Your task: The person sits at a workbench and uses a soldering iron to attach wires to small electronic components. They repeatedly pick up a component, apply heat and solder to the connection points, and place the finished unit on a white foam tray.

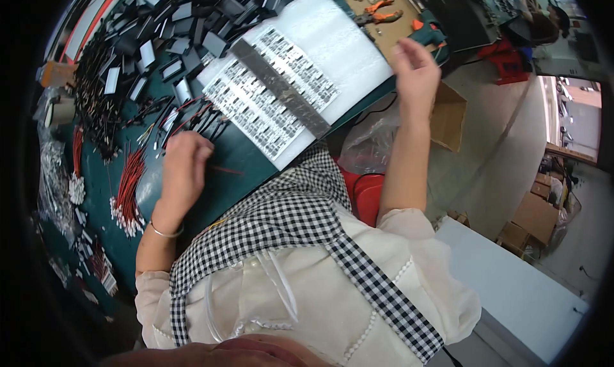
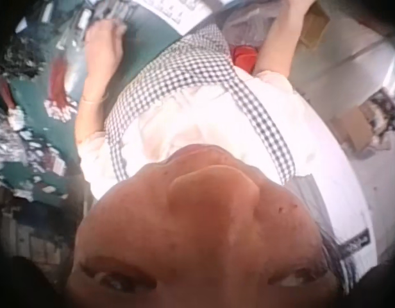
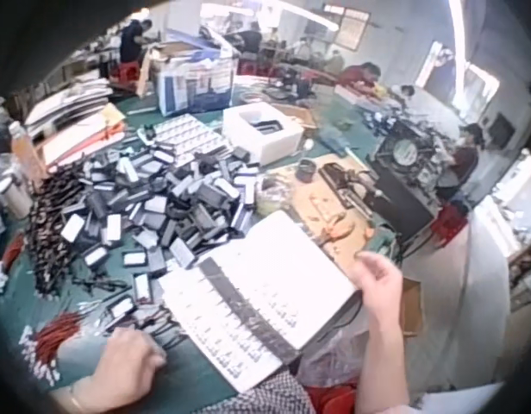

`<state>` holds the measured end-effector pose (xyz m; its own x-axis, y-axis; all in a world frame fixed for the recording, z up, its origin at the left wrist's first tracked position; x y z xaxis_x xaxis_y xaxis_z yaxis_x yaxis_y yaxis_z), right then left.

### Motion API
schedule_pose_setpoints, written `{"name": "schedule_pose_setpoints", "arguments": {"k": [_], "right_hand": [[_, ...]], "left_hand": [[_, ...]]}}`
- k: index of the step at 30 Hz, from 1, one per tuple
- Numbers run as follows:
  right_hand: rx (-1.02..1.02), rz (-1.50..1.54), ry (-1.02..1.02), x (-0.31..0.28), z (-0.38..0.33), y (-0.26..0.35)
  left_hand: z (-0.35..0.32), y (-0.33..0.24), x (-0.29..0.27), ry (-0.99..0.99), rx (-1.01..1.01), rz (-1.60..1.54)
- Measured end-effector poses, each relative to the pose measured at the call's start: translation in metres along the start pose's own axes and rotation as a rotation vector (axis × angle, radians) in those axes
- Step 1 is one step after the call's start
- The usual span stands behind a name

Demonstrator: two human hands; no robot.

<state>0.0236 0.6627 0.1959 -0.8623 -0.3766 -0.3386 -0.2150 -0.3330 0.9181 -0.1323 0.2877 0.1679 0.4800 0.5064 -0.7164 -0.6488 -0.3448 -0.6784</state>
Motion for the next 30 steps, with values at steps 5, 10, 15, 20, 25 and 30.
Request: {"name": "schedule_pose_setpoints", "arguments": {"k": [5, 10, 15, 20, 25, 30], "right_hand": [[-0.008, -0.827, -0.310, -0.066, 0.067, -0.079], [0.181, -1.019, -0.337, -0.057, 0.085, -0.088], [0.349, 0.086, -0.284, -0.061, 0.091, -0.138], [0.334, 0.479, -0.311, -0.036, 0.012, -0.079], [0.374, 0.937, 0.009, -0.002, -0.036, -0.056], [0.312, 1.220, 0.482, 0.031, -0.070, -0.007]], "left_hand": [[0.000, 0.068, -0.036, -0.311, -0.338, -0.822], [-0.010, 0.083, -0.057, -0.343, -0.389, -1.106], [-0.019, 0.086, -0.057, -0.342, -0.349, -1.126], [-0.021, 0.062, -0.038, -0.235, -0.237, -0.421], [-0.010, 0.038, -0.013, -0.161, -0.107, 0.028], [0.002, 0.032, 0.001, 0.003, -0.071, 0.114]]}}
Point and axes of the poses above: each hand's wrist, its own z-axis towards the middle knuckle, its own x-axis out of the palm, y = z × x, the point moved 8 cm from there along z, towards the middle knuckle
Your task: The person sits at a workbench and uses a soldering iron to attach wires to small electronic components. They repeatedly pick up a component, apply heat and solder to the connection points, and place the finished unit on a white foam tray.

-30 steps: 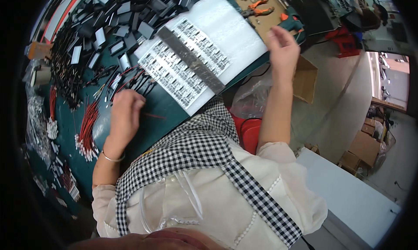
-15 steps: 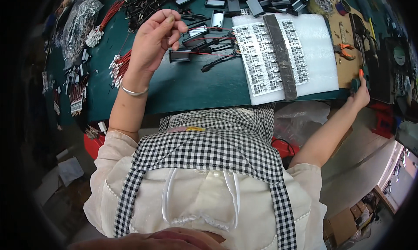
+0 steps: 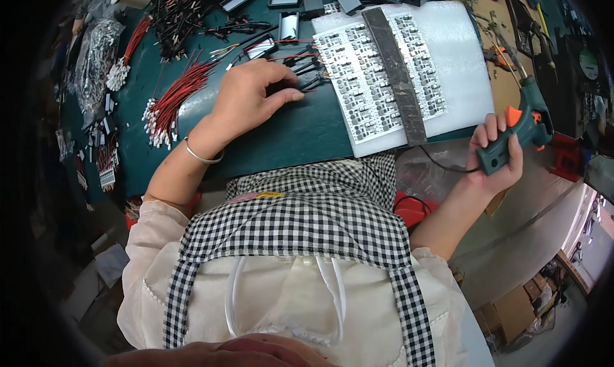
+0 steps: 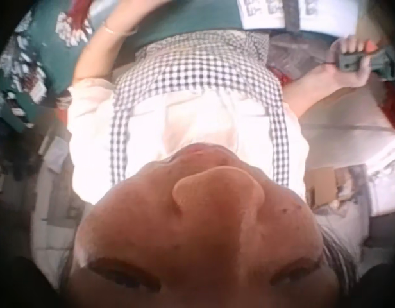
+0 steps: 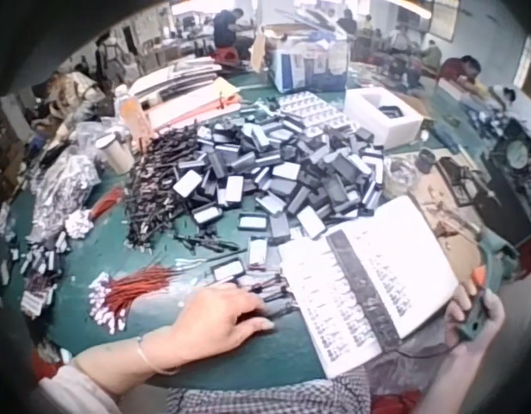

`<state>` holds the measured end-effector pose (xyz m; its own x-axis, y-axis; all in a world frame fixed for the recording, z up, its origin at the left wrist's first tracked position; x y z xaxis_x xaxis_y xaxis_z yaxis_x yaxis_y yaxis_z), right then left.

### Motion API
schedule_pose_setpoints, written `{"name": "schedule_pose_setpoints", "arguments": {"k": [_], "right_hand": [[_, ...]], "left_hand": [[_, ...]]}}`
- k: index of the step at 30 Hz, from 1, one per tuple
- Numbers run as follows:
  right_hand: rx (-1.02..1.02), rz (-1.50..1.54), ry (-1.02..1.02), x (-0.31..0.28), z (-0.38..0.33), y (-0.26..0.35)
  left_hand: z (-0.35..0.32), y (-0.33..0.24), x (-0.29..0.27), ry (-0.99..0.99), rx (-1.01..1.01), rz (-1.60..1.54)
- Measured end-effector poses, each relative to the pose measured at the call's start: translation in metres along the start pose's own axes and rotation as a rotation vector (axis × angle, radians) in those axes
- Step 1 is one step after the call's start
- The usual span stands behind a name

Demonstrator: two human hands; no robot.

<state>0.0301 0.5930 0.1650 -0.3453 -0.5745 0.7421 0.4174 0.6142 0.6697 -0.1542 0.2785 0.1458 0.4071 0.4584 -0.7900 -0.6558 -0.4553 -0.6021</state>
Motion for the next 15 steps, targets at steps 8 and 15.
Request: {"name": "schedule_pose_setpoints", "arguments": {"k": [8, 15], "right_hand": [[-0.046, -0.659, 0.040, 0.051, -0.020, -0.009], [-0.076, -0.783, 0.093, 0.076, -0.027, -0.007]], "left_hand": [[0.005, 0.001, 0.003, 0.113, 0.096, 0.060], [0.008, 0.006, -0.006, -0.074, 0.005, -0.054]]}}
Point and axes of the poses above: each hand's wrist, its own z-axis towards the middle knuckle, its own x-axis out of the palm, y = z × x, the point moved 8 cm from there along z, towards the middle knuckle
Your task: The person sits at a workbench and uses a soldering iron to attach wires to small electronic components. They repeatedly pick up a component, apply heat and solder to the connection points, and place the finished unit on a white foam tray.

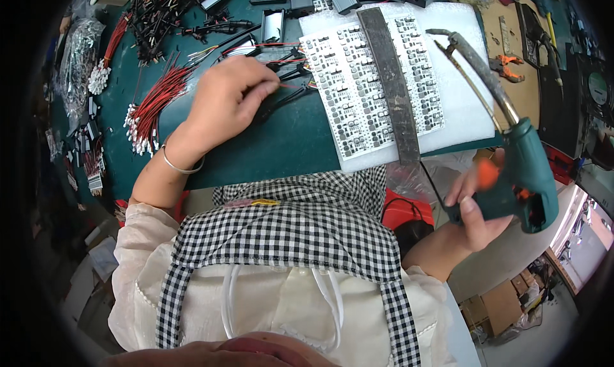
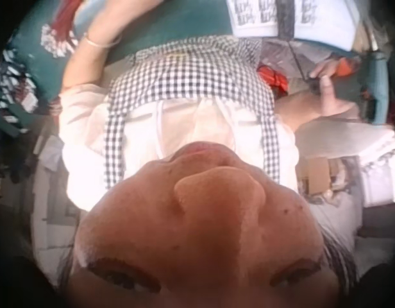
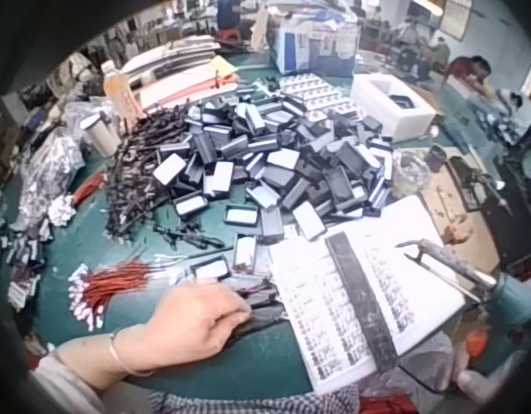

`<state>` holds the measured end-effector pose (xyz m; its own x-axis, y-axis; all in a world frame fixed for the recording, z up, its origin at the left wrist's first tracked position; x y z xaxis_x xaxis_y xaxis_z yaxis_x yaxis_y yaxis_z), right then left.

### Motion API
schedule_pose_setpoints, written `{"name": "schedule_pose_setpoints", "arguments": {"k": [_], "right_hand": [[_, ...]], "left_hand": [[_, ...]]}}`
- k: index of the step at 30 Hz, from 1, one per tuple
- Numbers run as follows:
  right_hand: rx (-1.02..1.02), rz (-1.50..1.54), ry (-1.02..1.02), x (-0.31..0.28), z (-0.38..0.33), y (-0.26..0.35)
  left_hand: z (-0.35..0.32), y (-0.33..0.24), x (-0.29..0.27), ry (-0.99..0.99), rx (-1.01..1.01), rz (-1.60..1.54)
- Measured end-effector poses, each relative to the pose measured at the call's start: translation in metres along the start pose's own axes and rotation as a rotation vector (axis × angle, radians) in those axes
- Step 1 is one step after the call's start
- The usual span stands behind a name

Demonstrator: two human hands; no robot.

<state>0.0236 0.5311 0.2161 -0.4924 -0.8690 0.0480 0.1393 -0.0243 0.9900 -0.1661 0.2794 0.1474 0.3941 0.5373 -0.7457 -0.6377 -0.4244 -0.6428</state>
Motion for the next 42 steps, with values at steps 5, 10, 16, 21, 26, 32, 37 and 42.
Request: {"name": "schedule_pose_setpoints", "arguments": {"k": [5, 10, 16, 21, 26, 32, 37, 42], "right_hand": [[0.212, 0.261, 0.113, 0.015, -0.026, -0.037], [0.350, 0.266, 0.030, 0.023, -0.044, -0.054], [0.366, 0.143, -0.066, 0.022, -0.057, -0.059], [0.380, 0.112, -0.095, 0.023, -0.058, -0.062], [0.417, 0.074, -0.065, 0.028, -0.054, -0.063], [0.489, 0.094, -0.037, 0.039, -0.052, -0.066], [0.534, 0.098, -0.021, 0.044, -0.054, -0.068], [0.530, 0.071, -0.010, 0.048, -0.052, -0.071]], "left_hand": [[0.011, -0.001, 0.000, -0.094, -0.066, -0.223], [0.020, -0.002, 0.016, -0.066, -0.062, -0.180], [0.019, -0.006, 0.023, -0.092, -0.027, -0.093], [0.019, -0.006, 0.025, -0.096, -0.044, -0.020], [0.016, -0.003, 0.026, -0.207, -0.041, -0.173], [0.015, 0.002, 0.031, -0.203, -0.071, -0.180], [0.016, 0.000, 0.030, -0.213, -0.066, -0.160], [0.015, 0.000, 0.031, -0.231, -0.068, -0.162]]}}
Point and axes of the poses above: each hand's wrist, its own z-axis towards the middle knuckle, its own x-axis out of the palm, y = z × x, the point moved 8 cm from there along z, towards the middle knuckle
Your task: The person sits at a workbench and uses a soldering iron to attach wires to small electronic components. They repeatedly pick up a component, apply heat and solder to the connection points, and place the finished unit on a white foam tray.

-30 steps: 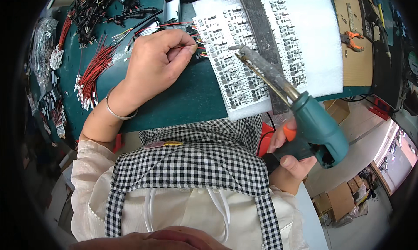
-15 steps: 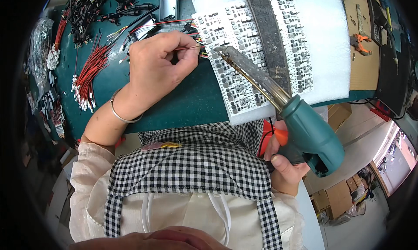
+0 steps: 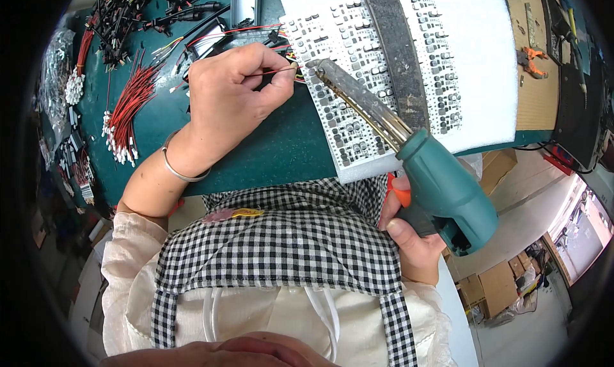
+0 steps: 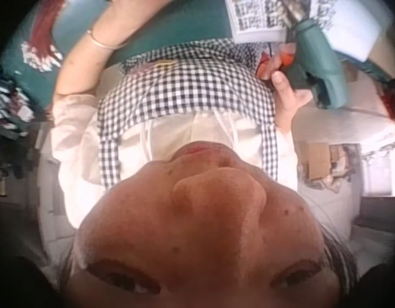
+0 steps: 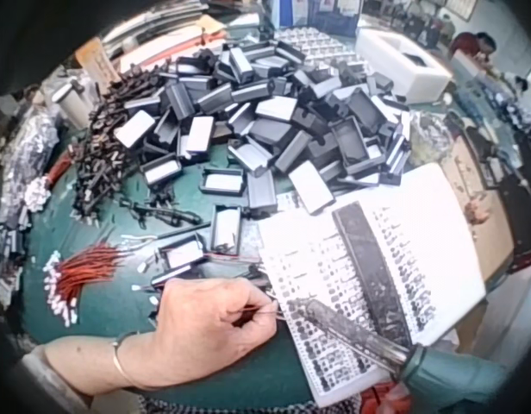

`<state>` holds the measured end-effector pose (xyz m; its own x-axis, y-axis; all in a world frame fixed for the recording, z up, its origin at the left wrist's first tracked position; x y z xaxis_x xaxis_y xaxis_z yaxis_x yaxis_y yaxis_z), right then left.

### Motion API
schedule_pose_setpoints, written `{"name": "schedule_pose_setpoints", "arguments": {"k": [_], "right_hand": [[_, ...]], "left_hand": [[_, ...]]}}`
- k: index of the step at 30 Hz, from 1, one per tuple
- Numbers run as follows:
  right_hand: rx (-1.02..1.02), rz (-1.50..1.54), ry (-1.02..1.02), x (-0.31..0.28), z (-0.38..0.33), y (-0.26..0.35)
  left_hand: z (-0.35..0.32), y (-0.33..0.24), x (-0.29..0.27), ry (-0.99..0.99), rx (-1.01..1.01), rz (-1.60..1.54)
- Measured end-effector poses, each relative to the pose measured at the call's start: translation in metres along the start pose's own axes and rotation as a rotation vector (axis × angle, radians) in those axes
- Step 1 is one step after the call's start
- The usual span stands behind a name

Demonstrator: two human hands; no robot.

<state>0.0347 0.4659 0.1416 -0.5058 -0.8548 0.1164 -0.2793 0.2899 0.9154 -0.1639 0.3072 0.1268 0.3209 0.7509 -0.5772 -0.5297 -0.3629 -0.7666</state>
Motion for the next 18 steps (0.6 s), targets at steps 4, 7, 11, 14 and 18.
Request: {"name": "schedule_pose_setpoints", "arguments": {"k": [4, 7, 11, 14, 18], "right_hand": [[0.009, -0.021, 0.000, 0.0002, 0.0003, -0.0011], [0.034, -0.029, -0.028, 0.0001, -0.0012, -0.0024], [0.053, -0.024, -0.056, 0.0000, -0.0010, -0.0053], [0.038, -0.022, -0.059, 0.0015, 0.0008, -0.0039], [0.056, -0.022, -0.083, 0.0014, -0.0009, -0.0046]], "left_hand": [[0.0008, -0.0007, -0.0010, -0.011, 0.017, 0.019], [0.0012, -0.0026, -0.0019, -0.010, 0.025, 0.046], [0.0004, -0.0047, -0.0025, -0.019, 0.044, 0.066], [0.0001, -0.0042, -0.0025, -0.020, 0.051, 0.064], [0.0011, -0.0038, -0.0013, -0.006, 0.050, 0.069]]}}
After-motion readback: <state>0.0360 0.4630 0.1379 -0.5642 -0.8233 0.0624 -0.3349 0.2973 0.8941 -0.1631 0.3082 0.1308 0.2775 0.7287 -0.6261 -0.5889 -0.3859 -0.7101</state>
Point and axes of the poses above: each hand's wrist, its own z-axis towards the middle knuckle, its own x-axis out of the palm, y = z × x, the point moved 8 cm from there along z, towards the middle knuckle
